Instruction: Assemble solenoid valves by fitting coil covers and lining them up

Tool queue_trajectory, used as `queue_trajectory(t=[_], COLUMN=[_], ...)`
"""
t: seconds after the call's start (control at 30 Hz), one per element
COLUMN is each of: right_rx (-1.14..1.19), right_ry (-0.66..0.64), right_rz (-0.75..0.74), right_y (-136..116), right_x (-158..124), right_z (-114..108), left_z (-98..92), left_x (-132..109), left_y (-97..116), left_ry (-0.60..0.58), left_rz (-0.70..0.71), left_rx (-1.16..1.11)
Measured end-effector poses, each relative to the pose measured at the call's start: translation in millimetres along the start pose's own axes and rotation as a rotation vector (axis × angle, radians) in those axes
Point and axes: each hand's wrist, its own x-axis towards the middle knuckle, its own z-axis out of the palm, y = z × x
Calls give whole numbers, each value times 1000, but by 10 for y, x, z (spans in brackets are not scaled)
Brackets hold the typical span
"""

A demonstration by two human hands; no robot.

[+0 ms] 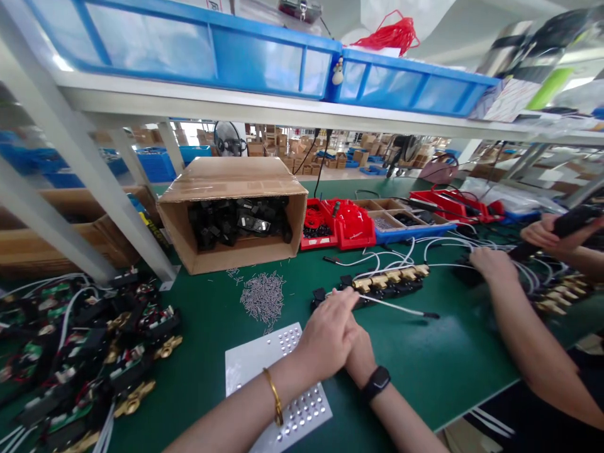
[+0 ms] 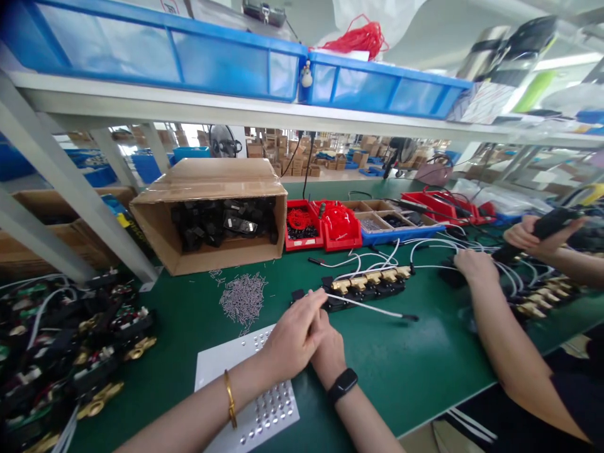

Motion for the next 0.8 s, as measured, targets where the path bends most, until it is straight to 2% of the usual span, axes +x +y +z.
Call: queue_trajectory(t=[0.07,0.1,0.17,0.23,0.3,0.4,0.5,0.67,0.8], right_rx=[107,211,460,648,765,941,1101,1200,1054], right_ry=[51,94,179,206,182,172,244,322,399], right_rz=[52,113,295,470,554,558,511,469,505], right_y=[149,258,527,813,1047,1229,1261,1326,1587], right_x=[-69,-110,-183,-215,-193,-81,86,620,1119], right_z=[-70,-112,-202,-291,-373,-479,-589,-930,-1340], left_z=[86,120,182,243,303,381,435,548,685], left_x=[-172,-236,-291,-245,-136,17,60,82,203], left_y=[-162,-248,-405,-517,-583,-636,-669,-643,-611], left_ry=[158,201,174,81,30,-9,-40,-19,31], left_rz=[-256,-373,-511,-520,-482,-426,-414,-423,-446], left_rx=[21,26,21,18,41,84,117,134,145])
